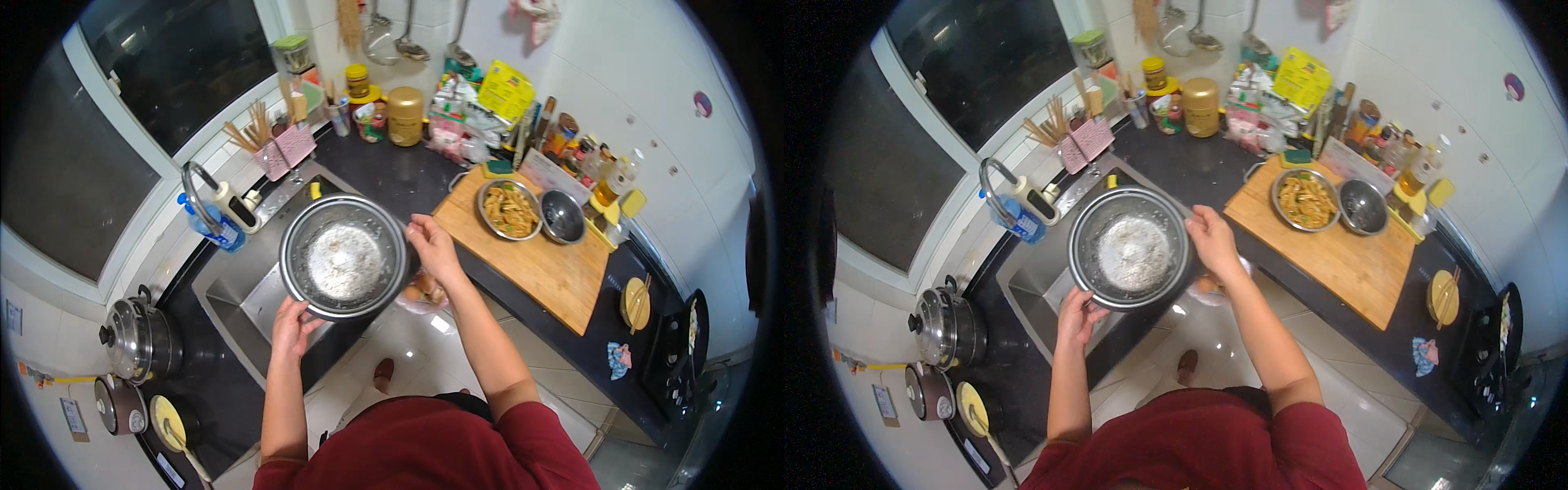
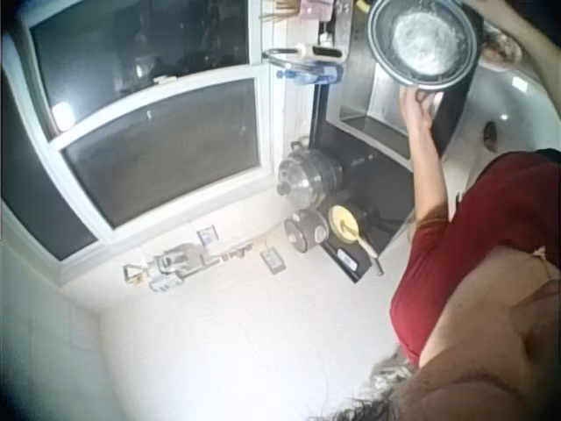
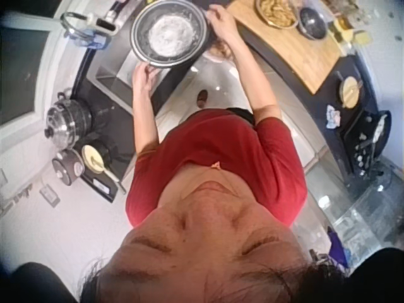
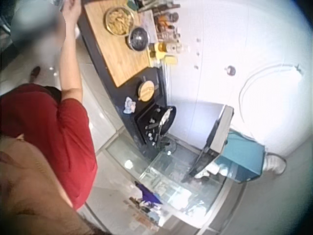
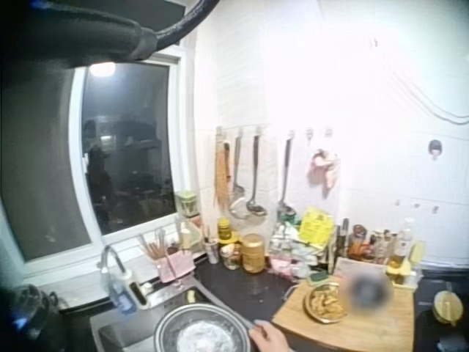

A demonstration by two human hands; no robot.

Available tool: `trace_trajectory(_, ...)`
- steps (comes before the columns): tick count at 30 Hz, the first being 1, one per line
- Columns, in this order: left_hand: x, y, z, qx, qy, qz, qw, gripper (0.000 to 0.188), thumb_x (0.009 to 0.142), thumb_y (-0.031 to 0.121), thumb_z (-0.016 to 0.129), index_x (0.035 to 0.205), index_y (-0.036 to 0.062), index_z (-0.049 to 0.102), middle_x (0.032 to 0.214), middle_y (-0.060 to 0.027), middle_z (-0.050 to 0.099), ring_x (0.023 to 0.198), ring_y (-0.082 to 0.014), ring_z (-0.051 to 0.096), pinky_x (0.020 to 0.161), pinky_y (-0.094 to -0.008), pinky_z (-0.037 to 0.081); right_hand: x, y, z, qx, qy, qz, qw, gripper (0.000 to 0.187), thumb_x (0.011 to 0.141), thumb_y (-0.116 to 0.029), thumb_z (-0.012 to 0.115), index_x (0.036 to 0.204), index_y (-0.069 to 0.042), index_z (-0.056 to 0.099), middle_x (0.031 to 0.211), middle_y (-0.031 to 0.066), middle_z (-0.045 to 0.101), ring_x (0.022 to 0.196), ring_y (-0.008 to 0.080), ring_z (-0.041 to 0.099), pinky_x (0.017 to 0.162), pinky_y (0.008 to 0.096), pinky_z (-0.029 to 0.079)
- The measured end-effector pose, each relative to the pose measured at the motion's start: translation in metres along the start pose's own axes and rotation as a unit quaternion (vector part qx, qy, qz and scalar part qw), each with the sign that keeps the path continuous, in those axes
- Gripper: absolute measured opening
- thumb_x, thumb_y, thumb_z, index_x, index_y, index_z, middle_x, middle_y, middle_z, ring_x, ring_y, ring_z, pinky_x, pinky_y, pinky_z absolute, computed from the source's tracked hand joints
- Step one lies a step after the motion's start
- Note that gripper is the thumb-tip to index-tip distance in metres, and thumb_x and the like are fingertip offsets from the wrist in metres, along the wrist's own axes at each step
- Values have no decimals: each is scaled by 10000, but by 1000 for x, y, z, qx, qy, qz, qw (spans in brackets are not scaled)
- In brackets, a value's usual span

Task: The person cooks fried rice in a wok on a gas stove. They add seasoning from a yellow packet and pour a liquid from a bowl into the wok, stirring the mixture continuously with a spatula.

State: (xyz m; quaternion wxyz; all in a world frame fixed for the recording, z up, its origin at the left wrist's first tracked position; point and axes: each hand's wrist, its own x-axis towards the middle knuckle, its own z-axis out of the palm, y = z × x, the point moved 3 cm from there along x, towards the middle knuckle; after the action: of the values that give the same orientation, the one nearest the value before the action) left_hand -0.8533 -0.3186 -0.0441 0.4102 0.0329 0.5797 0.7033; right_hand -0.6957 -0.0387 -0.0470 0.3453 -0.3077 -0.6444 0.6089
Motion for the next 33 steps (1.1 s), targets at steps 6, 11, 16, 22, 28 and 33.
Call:
trace_trajectory(6, 63, -40, -154, -27, 155, -37, 987, 233, 879, 127, 561, 1101, 55, 571, 1002, -80, 605, 814, -223, 643, 691, -407, 615, -4, 11, 84, -91, -62, -4, 994, 368, 898, -188, 657, 1184, 30, 577, 1063, 195, 683, 971, 254, 666, 856, 351, 518)
trace_trajectory(11, 112, -118, -253, -58, 244, -106, 962, 338, 861, 158, 592, 1163, 22, 525, 1175, -128, 524, 1053, -352, 567, 776, -498, 573, -19, 13, 66, -156, -38, 28, 987, 351, 887, -210, 659, 1167, -8, 596, 968, 166, 691, 890, 264, 677, 815, 360, 524)
trace_trajectory(16, 124, -154, -275, -32, 310, -169, 935, 543, 865, 230, 584, 1361, 44, 469, 1349, -144, 490, 1251, -359, 459, 941, -554, 464, -36, -1, 17, -165, 26, 39, 985, 302, 905, -147, 671, 1144, 20, 592, 887, 44, 652, 811, 96, 593, 750, 266, 500)
trace_trajectory(22, 113, -78, -144, 687, 380, 74, 615, 702, 885, 406, 648, 1407, 6, 400, 1428, -296, 388, 1301, -430, 418, 1013, -500, 406, -87, -31, -60, -162, 133, 23, 978, 337, 897, -168, 662, 1164, 25, 589, 903, 95, 667, 825, 156, 629, 769, 306, 515)
trace_trajectory(28, 117, -80, 77, 534, 125, 428, 718, 499, 933, 274, 604, 1308, -34, 488, 1364, -290, 436, 1275, -435, 411, 1077, -490, 322, -177, -66, -171, -237, 218, 15, 947, 309, 883, -174, 654, 1120, 21, 616, 882, 124, 659, 804, 226, 638, 751, 341, 512)
trace_trajectory(33, 24, -163, 263, 428, -137, 423, 787, 370, 916, 185, 617, 1210, -32, 558, 1217, -210, 548, 1143, -351, 520, 1009, -413, 397, -286, -89, -292, -295, 325, -5, 898, 239, 864, -140, 649, 1061, -6, 630, 871, 144, 658, 813, 298, 644, 738, 372, 510)
